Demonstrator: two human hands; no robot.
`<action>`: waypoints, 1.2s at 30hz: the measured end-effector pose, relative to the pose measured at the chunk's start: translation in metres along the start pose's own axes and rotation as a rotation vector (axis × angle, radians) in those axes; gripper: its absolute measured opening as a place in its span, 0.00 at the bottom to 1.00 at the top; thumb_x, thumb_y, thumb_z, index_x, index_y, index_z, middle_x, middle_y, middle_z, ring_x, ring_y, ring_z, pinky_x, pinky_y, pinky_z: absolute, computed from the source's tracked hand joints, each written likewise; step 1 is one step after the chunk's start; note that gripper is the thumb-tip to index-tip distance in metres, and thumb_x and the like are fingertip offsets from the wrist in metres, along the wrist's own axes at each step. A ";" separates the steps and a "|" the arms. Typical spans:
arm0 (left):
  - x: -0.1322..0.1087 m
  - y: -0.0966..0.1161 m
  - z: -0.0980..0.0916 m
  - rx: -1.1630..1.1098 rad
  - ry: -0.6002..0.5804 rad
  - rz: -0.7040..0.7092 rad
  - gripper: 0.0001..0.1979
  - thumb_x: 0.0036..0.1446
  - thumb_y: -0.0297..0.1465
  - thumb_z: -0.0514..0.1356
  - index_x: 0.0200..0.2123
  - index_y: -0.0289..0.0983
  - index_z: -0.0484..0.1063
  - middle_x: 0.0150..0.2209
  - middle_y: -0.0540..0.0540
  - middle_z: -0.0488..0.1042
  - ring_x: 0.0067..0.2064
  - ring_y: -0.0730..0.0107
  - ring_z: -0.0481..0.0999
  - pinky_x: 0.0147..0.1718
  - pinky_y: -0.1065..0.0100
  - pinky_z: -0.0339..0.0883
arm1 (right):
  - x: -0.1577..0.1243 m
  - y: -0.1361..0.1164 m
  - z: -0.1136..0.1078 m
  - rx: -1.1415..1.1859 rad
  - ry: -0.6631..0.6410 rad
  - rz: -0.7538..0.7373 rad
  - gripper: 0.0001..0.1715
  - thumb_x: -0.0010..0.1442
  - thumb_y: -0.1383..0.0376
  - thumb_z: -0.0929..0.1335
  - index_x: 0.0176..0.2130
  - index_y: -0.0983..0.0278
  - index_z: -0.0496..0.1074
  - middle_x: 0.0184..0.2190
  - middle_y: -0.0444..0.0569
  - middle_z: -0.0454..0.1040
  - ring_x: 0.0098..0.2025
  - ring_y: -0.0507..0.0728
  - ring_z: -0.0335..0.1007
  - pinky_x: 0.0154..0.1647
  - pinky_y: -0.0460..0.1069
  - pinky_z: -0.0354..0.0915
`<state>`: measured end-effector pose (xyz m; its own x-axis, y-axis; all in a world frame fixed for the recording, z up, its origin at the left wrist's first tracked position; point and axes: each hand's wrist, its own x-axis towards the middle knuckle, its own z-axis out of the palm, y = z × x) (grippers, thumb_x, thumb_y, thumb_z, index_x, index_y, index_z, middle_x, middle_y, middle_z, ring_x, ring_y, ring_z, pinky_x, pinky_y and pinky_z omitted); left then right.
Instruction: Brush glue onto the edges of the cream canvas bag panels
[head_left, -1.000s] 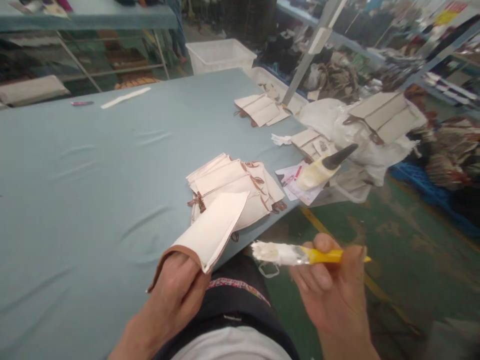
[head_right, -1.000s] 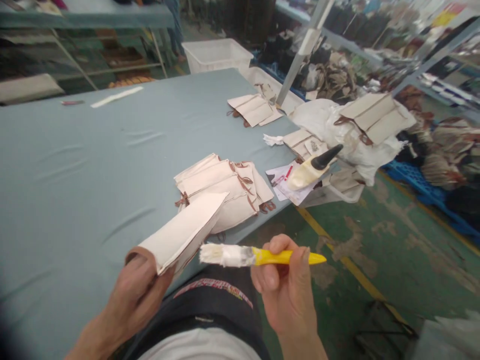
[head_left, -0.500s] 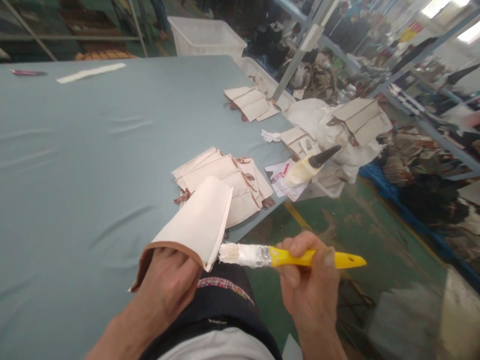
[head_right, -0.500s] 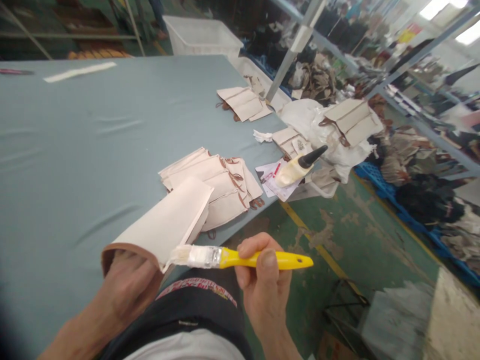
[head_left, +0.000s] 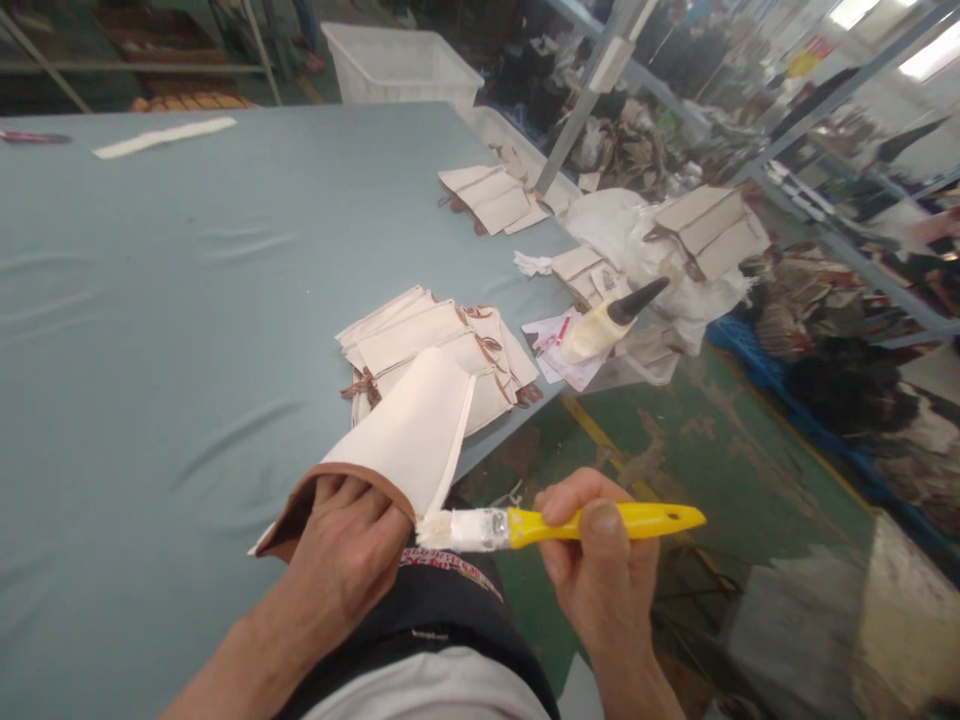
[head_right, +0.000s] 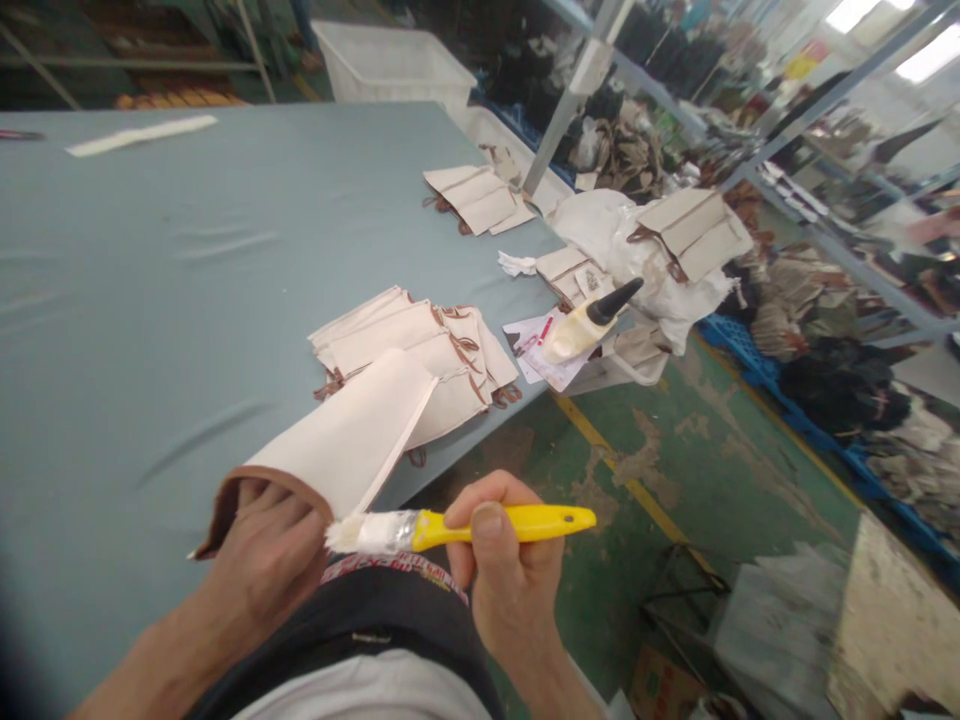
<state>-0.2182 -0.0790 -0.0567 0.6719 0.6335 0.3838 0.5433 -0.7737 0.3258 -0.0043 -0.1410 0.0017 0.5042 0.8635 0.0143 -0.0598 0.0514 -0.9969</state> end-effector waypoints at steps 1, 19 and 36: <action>0.000 0.001 0.000 -0.001 0.001 0.001 0.19 0.63 0.17 0.53 0.42 0.39 0.81 0.36 0.39 0.83 0.45 0.47 0.80 0.51 0.47 0.73 | -0.002 0.000 -0.002 0.003 0.004 0.016 0.31 0.71 0.41 0.71 0.29 0.61 0.76 0.12 0.36 0.60 0.12 0.46 0.50 0.15 0.41 0.52; -0.002 0.007 -0.001 0.036 -0.032 0.033 0.15 0.64 0.17 0.55 0.41 0.38 0.78 0.37 0.40 0.82 0.47 0.48 0.79 0.50 0.52 0.67 | 0.006 0.005 -0.008 0.059 -0.078 0.051 0.29 0.69 0.44 0.74 0.27 0.63 0.76 0.11 0.35 0.59 0.12 0.46 0.47 0.14 0.40 0.48; -0.001 0.013 0.002 -0.027 -0.010 0.005 0.15 0.66 0.17 0.53 0.40 0.38 0.76 0.40 0.38 0.83 0.48 0.47 0.78 0.50 0.51 0.65 | 0.008 0.005 -0.004 0.061 0.005 0.011 0.31 0.68 0.44 0.74 0.25 0.63 0.74 0.12 0.36 0.62 0.13 0.46 0.52 0.15 0.41 0.55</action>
<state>-0.2105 -0.0901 -0.0546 0.6792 0.6296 0.3771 0.5267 -0.7760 0.3470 0.0032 -0.1361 -0.0036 0.5078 0.8615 0.0027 -0.1181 0.0727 -0.9903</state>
